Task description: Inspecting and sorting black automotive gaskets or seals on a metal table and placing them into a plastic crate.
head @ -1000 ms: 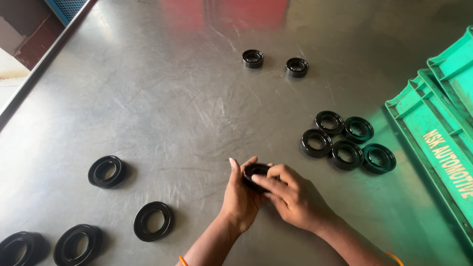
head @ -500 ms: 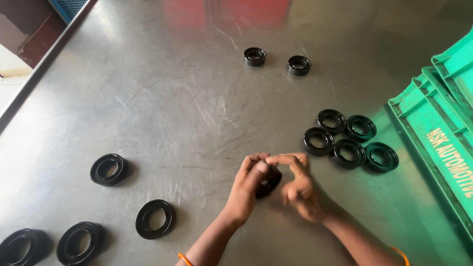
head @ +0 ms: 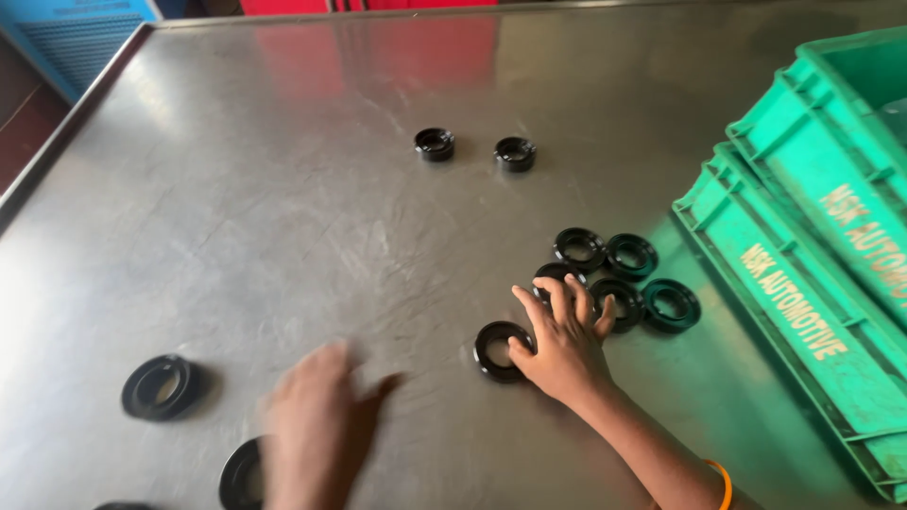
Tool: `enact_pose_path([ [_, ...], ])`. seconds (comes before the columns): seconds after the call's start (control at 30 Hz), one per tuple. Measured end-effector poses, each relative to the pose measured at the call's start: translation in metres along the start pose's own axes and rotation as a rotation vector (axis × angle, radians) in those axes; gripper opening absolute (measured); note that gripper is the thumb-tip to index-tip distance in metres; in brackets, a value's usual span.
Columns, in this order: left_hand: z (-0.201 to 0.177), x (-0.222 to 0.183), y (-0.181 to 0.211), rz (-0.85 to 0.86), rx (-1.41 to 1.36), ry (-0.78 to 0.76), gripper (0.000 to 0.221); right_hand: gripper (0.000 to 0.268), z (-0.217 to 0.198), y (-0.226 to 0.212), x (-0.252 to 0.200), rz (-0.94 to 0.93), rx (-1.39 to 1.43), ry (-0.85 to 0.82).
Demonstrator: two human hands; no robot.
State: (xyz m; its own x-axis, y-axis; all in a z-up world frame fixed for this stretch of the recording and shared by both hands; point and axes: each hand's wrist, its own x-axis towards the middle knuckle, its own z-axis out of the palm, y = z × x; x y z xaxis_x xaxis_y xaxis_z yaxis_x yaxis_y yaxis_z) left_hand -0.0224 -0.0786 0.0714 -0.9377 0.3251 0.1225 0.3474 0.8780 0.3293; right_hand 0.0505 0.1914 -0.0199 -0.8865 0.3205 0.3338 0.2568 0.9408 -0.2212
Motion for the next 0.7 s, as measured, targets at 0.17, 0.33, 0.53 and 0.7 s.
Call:
enact_pose_path([
  [0.17,0.112,-0.002,-0.172,-0.191,0.533,-0.122,0.069,0.056,-0.001,0.043,0.016,0.11,-0.005,0.037],
  [0.33,0.161,0.011,-0.201,0.112,0.464,0.133,0.06,0.039,-0.009,0.054,0.025,0.206,0.066,-0.031],
  [0.53,0.166,0.005,-0.143,0.53,0.173,0.547,0.055,0.029,-0.007,0.031,0.019,0.042,0.071,0.242],
  [0.7,0.094,0.009,0.01,0.009,-0.998,-0.237,0.029,0.042,-0.029,-0.028,0.01,0.465,1.275,-0.463],
])
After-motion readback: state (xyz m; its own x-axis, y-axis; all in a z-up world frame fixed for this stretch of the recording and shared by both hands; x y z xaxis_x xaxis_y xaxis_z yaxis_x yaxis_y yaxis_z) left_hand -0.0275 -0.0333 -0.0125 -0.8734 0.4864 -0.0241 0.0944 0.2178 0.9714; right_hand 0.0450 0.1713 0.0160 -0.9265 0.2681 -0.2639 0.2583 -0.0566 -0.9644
